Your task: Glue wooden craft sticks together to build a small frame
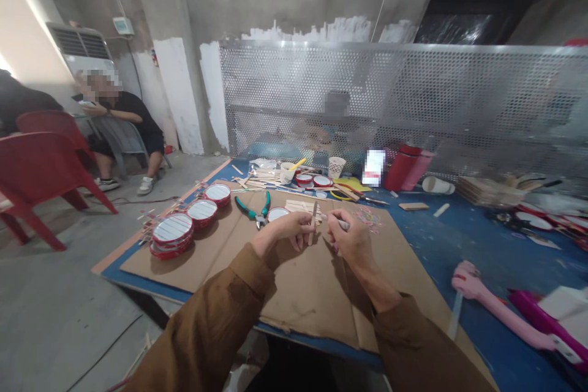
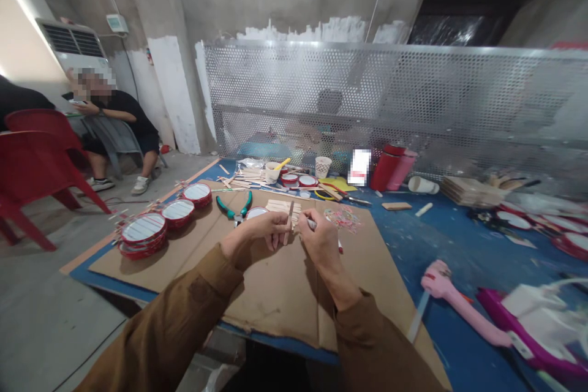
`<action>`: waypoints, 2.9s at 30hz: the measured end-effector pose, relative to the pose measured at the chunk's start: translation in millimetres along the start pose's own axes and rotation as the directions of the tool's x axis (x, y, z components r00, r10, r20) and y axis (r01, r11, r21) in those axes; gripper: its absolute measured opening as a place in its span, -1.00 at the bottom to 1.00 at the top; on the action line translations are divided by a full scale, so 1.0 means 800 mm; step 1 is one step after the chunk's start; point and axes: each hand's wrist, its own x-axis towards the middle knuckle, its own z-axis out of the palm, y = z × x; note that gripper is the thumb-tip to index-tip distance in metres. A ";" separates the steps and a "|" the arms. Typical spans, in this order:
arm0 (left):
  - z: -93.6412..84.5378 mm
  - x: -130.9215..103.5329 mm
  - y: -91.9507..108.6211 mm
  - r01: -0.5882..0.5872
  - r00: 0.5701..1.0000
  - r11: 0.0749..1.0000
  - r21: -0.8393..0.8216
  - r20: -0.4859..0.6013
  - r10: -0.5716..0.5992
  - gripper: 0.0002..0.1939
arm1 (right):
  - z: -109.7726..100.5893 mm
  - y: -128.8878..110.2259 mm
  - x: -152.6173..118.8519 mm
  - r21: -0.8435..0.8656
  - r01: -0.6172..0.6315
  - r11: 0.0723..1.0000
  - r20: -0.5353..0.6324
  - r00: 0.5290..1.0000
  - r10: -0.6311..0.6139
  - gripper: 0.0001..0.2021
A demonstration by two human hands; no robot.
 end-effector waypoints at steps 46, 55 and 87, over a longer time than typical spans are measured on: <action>0.001 -0.002 0.002 0.006 1.000 1.000 -0.017 -0.001 -0.006 -0.73 | -0.001 -0.002 0.000 0.130 0.016 0.991 -0.017 1.000 -0.014 -0.71; 0.002 0.003 -0.001 0.073 0.997 0.997 -0.036 0.001 -0.073 -0.72 | -0.005 -0.003 0.008 0.146 0.101 0.984 -0.223 0.973 -0.067 -0.66; 0.003 0.010 -0.007 0.031 0.999 1.000 0.003 0.011 -0.031 -0.77 | 0.013 -0.001 0.016 0.068 0.203 0.977 -0.180 0.966 -0.188 -0.70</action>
